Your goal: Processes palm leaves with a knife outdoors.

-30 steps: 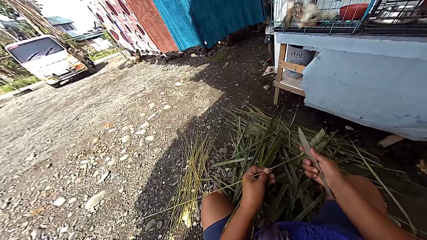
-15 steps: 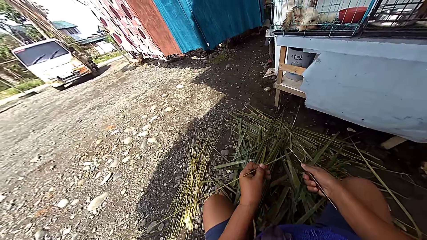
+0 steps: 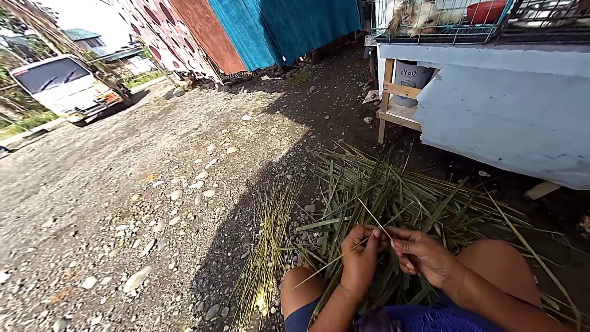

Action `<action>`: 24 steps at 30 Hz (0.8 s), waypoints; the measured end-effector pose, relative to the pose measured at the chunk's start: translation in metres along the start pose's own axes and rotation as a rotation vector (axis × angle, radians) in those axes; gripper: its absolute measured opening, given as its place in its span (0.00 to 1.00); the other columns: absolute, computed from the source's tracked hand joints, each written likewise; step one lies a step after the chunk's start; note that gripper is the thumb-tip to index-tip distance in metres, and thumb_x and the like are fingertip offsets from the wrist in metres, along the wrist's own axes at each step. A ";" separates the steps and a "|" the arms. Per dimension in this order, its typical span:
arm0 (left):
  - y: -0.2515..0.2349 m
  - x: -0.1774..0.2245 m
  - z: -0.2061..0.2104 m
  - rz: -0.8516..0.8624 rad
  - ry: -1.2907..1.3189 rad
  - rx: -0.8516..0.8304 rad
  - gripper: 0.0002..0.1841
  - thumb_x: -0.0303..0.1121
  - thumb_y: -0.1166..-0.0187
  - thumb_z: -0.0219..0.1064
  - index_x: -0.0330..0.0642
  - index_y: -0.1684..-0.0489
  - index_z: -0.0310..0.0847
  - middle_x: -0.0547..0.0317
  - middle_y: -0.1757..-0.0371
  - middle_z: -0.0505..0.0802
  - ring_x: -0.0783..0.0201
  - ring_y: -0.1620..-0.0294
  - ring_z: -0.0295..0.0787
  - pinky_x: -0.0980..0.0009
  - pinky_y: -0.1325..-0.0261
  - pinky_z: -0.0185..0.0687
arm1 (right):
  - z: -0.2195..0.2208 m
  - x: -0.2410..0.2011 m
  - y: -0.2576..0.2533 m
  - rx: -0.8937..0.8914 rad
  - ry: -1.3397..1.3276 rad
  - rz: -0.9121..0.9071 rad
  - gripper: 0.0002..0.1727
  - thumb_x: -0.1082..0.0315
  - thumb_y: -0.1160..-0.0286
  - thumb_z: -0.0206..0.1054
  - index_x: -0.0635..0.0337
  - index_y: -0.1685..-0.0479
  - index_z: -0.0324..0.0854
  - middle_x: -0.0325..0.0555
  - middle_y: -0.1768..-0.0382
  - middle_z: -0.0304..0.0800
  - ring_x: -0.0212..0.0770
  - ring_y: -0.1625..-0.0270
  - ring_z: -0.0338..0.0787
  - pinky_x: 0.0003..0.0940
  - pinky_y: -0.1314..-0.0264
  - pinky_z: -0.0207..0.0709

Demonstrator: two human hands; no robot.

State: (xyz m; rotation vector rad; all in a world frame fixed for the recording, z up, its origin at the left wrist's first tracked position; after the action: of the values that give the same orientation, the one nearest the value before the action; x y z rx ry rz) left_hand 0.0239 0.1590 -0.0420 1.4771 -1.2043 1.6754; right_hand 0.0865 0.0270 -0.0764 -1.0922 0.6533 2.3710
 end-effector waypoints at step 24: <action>0.008 0.022 -0.005 0.454 -0.692 -0.111 0.08 0.25 0.21 0.64 0.35 0.70 0.88 0.50 0.54 0.95 0.62 0.51 0.95 0.71 0.42 0.89 | -0.078 -0.003 -0.012 0.279 0.033 0.098 0.18 0.65 0.11 0.56 0.57 0.27 0.78 0.33 0.81 0.70 0.26 0.88 0.67 0.19 0.88 0.63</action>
State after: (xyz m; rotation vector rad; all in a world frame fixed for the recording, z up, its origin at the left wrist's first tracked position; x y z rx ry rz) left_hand 0.0103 0.1572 -0.0226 1.8847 -2.0927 1.3442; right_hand 0.1401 -0.0093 -0.1219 -0.9978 1.0359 2.2585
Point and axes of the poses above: each hand's wrist, its own y-axis away from the middle knuckle, its own z-axis out of the palm, x = y × z, the point moved 6 cm from there along -y, towards the middle knuckle
